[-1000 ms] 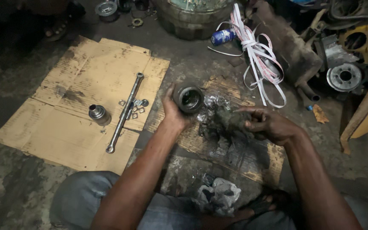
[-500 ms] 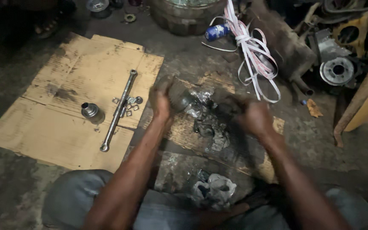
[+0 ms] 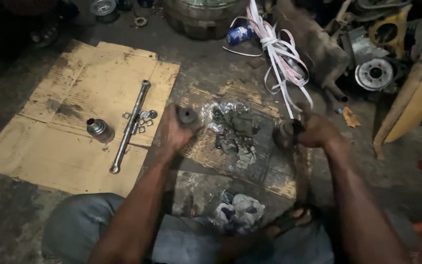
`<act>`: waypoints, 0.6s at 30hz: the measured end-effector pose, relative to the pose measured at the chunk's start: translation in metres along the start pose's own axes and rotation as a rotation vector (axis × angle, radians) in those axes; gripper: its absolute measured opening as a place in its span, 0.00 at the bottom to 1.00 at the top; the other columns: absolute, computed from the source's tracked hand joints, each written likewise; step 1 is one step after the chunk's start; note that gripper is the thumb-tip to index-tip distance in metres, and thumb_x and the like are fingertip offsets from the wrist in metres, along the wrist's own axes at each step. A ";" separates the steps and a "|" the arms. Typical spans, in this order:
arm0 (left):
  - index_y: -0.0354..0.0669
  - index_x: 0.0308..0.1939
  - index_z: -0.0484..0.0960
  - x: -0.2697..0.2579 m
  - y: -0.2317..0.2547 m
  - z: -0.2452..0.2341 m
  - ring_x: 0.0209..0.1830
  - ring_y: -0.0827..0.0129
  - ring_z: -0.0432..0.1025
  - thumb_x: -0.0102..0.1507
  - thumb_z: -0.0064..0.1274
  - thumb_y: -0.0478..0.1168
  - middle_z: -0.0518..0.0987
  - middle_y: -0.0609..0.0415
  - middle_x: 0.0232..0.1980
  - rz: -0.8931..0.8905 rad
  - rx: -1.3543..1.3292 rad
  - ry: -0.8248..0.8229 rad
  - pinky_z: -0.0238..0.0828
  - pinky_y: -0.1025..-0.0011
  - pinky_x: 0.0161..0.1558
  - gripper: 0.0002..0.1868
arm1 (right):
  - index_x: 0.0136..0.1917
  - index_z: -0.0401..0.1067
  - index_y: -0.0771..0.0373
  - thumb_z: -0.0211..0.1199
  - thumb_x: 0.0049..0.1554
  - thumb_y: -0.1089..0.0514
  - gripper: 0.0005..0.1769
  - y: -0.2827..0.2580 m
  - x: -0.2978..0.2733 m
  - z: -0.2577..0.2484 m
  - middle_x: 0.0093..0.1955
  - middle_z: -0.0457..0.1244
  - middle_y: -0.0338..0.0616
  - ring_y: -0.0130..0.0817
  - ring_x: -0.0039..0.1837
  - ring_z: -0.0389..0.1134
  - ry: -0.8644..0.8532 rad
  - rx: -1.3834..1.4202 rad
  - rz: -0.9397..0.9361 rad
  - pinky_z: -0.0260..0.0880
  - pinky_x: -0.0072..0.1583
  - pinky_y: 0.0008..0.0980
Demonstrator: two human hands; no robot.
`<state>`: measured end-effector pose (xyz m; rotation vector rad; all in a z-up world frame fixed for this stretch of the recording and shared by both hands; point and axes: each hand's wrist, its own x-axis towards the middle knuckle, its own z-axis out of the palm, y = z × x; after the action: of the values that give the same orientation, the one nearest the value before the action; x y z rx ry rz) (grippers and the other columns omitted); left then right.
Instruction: The person scrubs a cylindrical mechanical part with a cloth, rotating it to clean all sides. They then wipe the part with a white cloth to remove residue.
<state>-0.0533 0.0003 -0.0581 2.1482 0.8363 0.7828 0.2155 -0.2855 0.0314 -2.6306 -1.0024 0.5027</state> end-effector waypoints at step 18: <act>0.48 0.72 0.60 -0.008 0.132 0.026 0.64 0.54 0.72 0.50 0.65 0.62 0.74 0.48 0.66 -0.224 -0.570 -0.694 0.71 0.54 0.61 0.52 | 0.75 0.58 0.53 0.72 0.45 0.49 0.47 -0.031 0.001 -0.009 0.67 0.61 0.54 0.46 0.56 0.71 -0.173 0.824 -0.094 0.76 0.48 0.39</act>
<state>0.0038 -0.0883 0.0265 1.5989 0.4021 0.0993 0.2021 -0.2633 0.0514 -1.8211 -0.7352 0.8996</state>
